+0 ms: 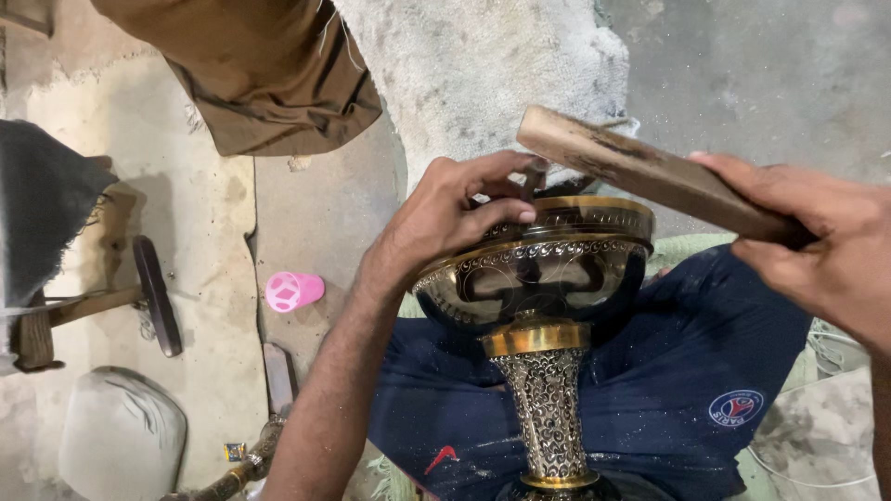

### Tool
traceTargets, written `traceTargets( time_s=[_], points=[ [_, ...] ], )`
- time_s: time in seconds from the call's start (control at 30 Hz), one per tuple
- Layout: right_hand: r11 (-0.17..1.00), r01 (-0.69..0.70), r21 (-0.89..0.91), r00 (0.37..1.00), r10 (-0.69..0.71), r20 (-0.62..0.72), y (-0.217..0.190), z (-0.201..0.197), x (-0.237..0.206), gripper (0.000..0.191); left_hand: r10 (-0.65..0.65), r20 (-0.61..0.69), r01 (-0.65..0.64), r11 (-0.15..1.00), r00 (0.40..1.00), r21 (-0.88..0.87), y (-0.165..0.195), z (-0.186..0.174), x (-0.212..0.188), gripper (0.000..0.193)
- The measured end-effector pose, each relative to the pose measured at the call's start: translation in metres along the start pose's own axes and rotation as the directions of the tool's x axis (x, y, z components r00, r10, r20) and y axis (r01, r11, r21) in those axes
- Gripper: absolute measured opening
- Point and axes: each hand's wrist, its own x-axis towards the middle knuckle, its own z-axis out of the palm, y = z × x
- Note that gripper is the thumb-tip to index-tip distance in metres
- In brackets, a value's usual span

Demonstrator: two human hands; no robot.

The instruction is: The person sits cross-legged on the floor with an ornate brass hookah base resting on their lap. They hold a small punch against the vessel's rim and repeatedly strike it with a wooden mallet, repositioning the punch along the rim to work the metal surface.

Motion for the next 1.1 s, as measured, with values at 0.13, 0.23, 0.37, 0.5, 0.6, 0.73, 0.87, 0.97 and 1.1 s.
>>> traceTargets(
  time_s=[0.13, 0.23, 0.37, 0.5, 0.6, 0.73, 0.87, 0.97, 1.1],
  points=[
    [0.996, 0.081, 0.038, 0.989, -0.075, -0.128, 0.009, 0.006, -0.001, 0.074, 0.083, 0.019, -0.084, 0.994, 0.996, 0.065, -0.005, 0.007, 0.003, 0.042],
    [0.983, 0.099, 0.156, 0.983, -0.072, -0.167, 0.009, 0.009, 0.000, 0.076, 0.043, 0.030, -0.046, 0.993, 0.999, 0.104, -0.004, 0.011, 0.002, 0.047],
    [0.993, 0.076, 0.088, 0.984, -0.060, -0.169, -0.001, 0.007, 0.009, 0.072, 0.076, 0.007, -0.076, 0.989, 0.997, 0.127, -0.002, 0.011, 0.003, 0.043],
    [0.852, 0.123, 0.510, 0.984, -0.036, -0.176, -0.012, 0.007, 0.017, 0.064, 0.036, 0.022, -0.039, 0.989, 0.999, 0.143, -0.001, 0.010, 0.005, 0.045],
    [0.948, 0.060, 0.312, 0.996, -0.035, -0.086, -0.010, 0.008, 0.016, 0.065, 0.042, 0.022, -0.045, 0.986, 0.999, 0.158, -0.002, 0.009, 0.006, 0.043],
    [0.965, 0.087, 0.249, 0.994, -0.066, -0.093, 0.003, 0.023, 0.015, 0.065, 0.000, 0.062, -0.012, 0.978, 0.998, 0.210, -0.003, 0.009, 0.006, 0.032],
    [0.745, 0.327, 0.581, 0.942, -0.209, -0.263, 0.018, 0.040, 0.017, 0.069, 0.008, 0.057, -0.019, 0.983, 0.998, 0.185, -0.005, 0.008, 0.006, 0.038],
    [0.970, 0.011, 0.243, 0.991, 0.021, -0.129, 0.027, 0.042, 0.012, 0.060, 0.074, 0.061, -0.083, 0.981, 0.995, 0.174, -0.007, 0.007, 0.008, 0.033],
    [0.841, 0.213, 0.497, 0.969, -0.119, -0.215, 0.034, 0.047, 0.013, 0.066, 0.015, 0.087, -0.031, 0.982, 0.996, 0.186, -0.006, 0.005, 0.010, 0.035]
  ],
)
